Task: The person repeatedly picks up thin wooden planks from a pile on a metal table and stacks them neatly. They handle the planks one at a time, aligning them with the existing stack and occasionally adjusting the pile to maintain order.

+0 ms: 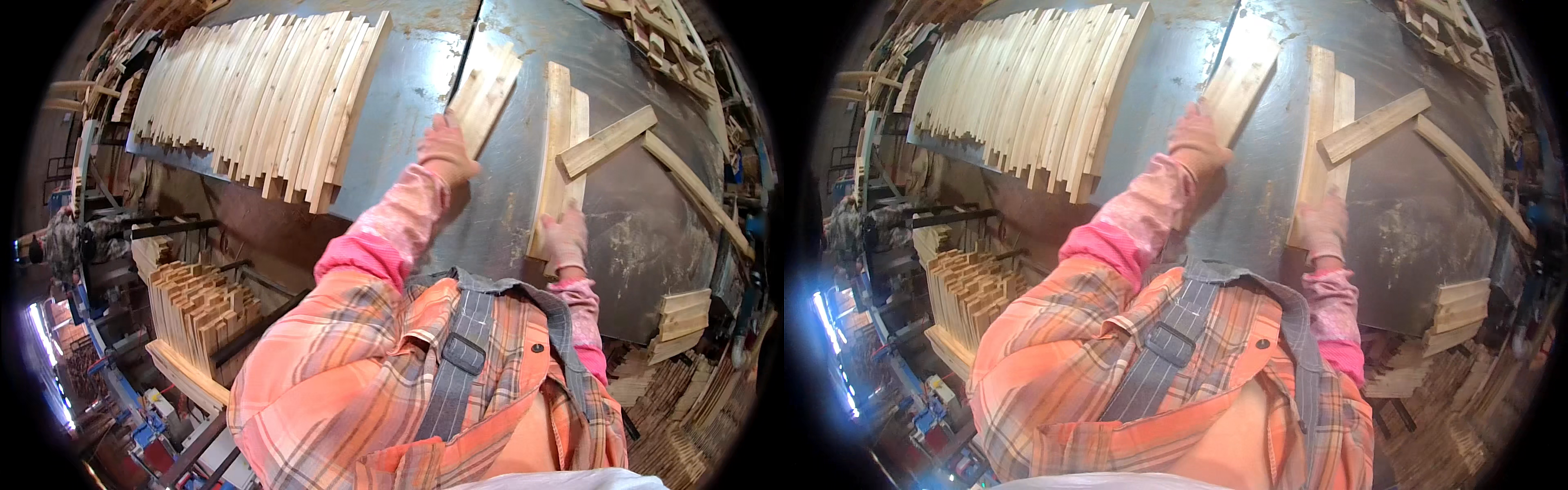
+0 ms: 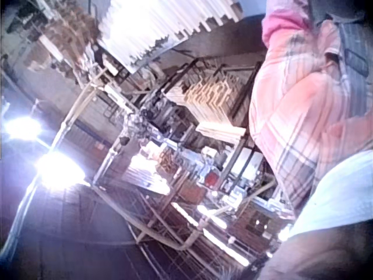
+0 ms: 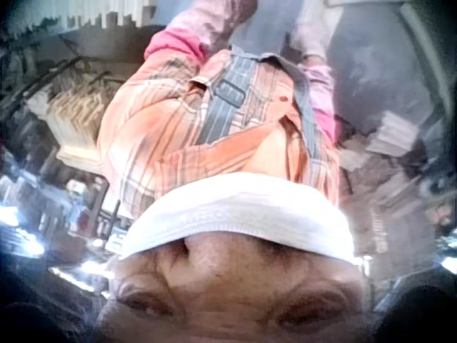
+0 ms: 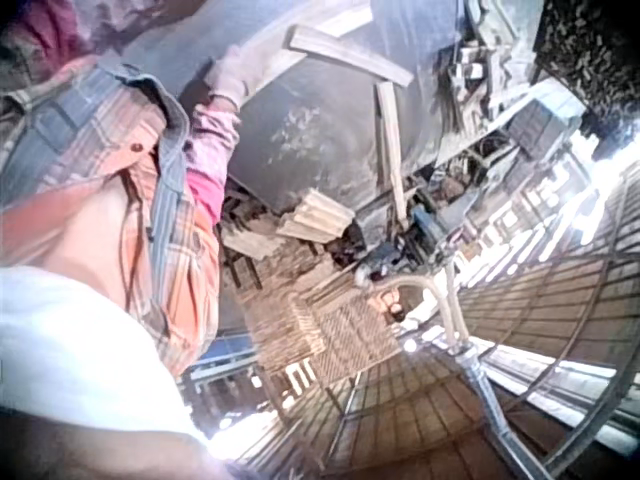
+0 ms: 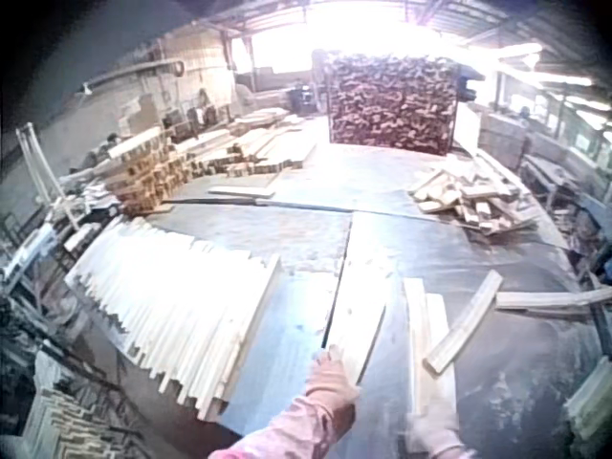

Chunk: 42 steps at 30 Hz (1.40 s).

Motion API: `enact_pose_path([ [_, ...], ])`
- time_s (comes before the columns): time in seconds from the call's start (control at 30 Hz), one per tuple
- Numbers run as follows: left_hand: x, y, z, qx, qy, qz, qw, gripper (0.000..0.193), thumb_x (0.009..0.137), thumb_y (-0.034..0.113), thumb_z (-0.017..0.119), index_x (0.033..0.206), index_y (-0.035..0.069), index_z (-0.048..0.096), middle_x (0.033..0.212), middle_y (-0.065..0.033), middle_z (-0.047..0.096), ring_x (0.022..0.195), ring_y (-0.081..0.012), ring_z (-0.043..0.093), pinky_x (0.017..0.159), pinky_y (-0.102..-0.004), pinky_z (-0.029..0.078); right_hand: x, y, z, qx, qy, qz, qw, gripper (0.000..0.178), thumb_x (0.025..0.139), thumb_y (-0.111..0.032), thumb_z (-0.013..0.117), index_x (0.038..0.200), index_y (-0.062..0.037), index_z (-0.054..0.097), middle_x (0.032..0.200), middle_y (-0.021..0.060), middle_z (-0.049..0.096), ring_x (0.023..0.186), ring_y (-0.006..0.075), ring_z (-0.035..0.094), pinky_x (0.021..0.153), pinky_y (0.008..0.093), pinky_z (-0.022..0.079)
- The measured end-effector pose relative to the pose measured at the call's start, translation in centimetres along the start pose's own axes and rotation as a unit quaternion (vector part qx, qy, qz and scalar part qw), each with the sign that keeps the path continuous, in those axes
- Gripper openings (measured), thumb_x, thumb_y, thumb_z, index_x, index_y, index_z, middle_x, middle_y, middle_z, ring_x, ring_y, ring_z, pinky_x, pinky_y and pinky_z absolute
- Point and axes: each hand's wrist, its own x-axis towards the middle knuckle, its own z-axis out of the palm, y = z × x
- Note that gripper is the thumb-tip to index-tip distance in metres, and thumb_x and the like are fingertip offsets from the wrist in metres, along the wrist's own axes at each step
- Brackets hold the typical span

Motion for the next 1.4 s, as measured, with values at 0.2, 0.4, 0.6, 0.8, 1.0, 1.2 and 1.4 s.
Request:
enact_pose_path([
  [0.2, 1.7, -11.1, -1.8, 0.061, 0.117, -0.064, 0.989, 0.107, 0.076, 0.054, 0.081, 0.156, 0.001, 0.034, 0.153, -0.0218, 0.044, 0.137, -0.0337, 0.052, 0.112, -0.0464, 0.044, 1.4, 11.0, 4.7, -0.008, 0.087, 0.079, 0.993, 0.09, 0.08, -0.042, 0.081, 0.151, -0.0008, 0.045, 0.14, 0.0296, 0.058, 0.129, 0.0447, 0.058, 0.109, 0.0481, 0.048],
  [0.4, 1.8, -14.7, -0.3, 0.107, 0.181, -0.066, 0.975, 0.082, 0.085, 0.05, 0.076, 0.146, 0.0, 0.051, 0.148, -0.0223, 0.053, 0.139, -0.0389, 0.049, 0.118, -0.0509, 0.038, -2.0, 8.1, 4.0, 0.015, 0.0, 0.071, 0.997, 0.096, 0.079, -0.032, 0.081, 0.155, 0.0012, 0.034, 0.138, 0.0274, 0.059, 0.13, 0.0416, 0.058, 0.11, 0.0458, 0.049],
  [0.6, -0.2, -1.6, 3.5, -0.183, 0.058, 0.146, 0.971, 0.071, 0.09, 0.036, 0.074, 0.149, 0.002, 0.05, 0.147, -0.0233, 0.056, 0.137, -0.0379, 0.053, 0.116, -0.046, 0.042, -1.9, 8.7, 3.3, 0.021, -0.039, 0.146, 0.988, 0.097, 0.076, -0.025, 0.084, 0.157, -0.007, 0.033, 0.142, 0.0239, 0.057, 0.13, 0.0392, 0.059, 0.11, 0.0449, 0.049],
  [0.8, -3.6, 11.9, 12.1, -0.443, -0.154, 0.103, 0.877, 0.064, 0.086, 0.033, 0.074, 0.138, 0.0, 0.055, 0.127, -0.027, 0.066, 0.12, -0.0401, 0.064, 0.102, -0.0446, 0.052, -4.8, 4.4, 1.2, 0.122, 0.012, 0.094, 0.988, 0.075, 0.067, -0.018, 0.09, 0.131, -0.0057, 0.054, 0.128, 0.0243, 0.065, 0.123, 0.0435, 0.062, 0.105, 0.0503, 0.052],
  [1.0, -0.3, 11.5, 7.9, -0.349, -0.172, 0.017, 0.921, 0.068, 0.076, 0.034, 0.078, 0.132, -0.002, 0.064, 0.112, -0.0254, 0.072, 0.113, -0.0396, 0.069, 0.097, -0.0462, 0.055, 1.9, 9.3, 9.3, 0.233, 0.005, 0.129, 0.964, 0.102, 0.066, -0.025, 0.086, 0.153, 0.002, 0.04, 0.131, 0.0249, 0.065, 0.121, 0.0338, 0.066, 0.103, 0.041, 0.052],
  [1.2, -0.2, 8.0, 5.4, -0.349, -0.167, 0.013, 0.922, 0.04, 0.077, 0.026, 0.077, 0.108, 0.0, 0.076, 0.099, -0.0216, 0.076, 0.098, -0.0373, 0.075, 0.086, -0.046, 0.059, 1.0, 3.6, 5.9, 0.367, -0.088, 0.046, 0.925, 0.06, 0.075, -0.016, 0.077, 0.129, 0.0051, 0.063, 0.095, 0.0151, 0.074, 0.082, 0.0245, 0.071, 0.073, 0.0356, 0.057],
  [1.4, -1.7, 10.7, 4.8, -0.224, -0.133, 0.118, 0.958, 0.052, 0.079, 0.03, 0.08, 0.121, 0.001, 0.07, 0.124, -0.0232, 0.07, 0.112, -0.0388, 0.071, 0.095, -0.0478, 0.058, 1.4, 2.2, 6.1, 0.451, -0.094, 0.033, 0.887, 0.023, 0.09, -0.012, 0.07, 0.109, 0.0006, 0.073, 0.088, 0.0046, 0.071, 0.071, 0.014, 0.064, 0.06, 0.0281, 0.049],
])
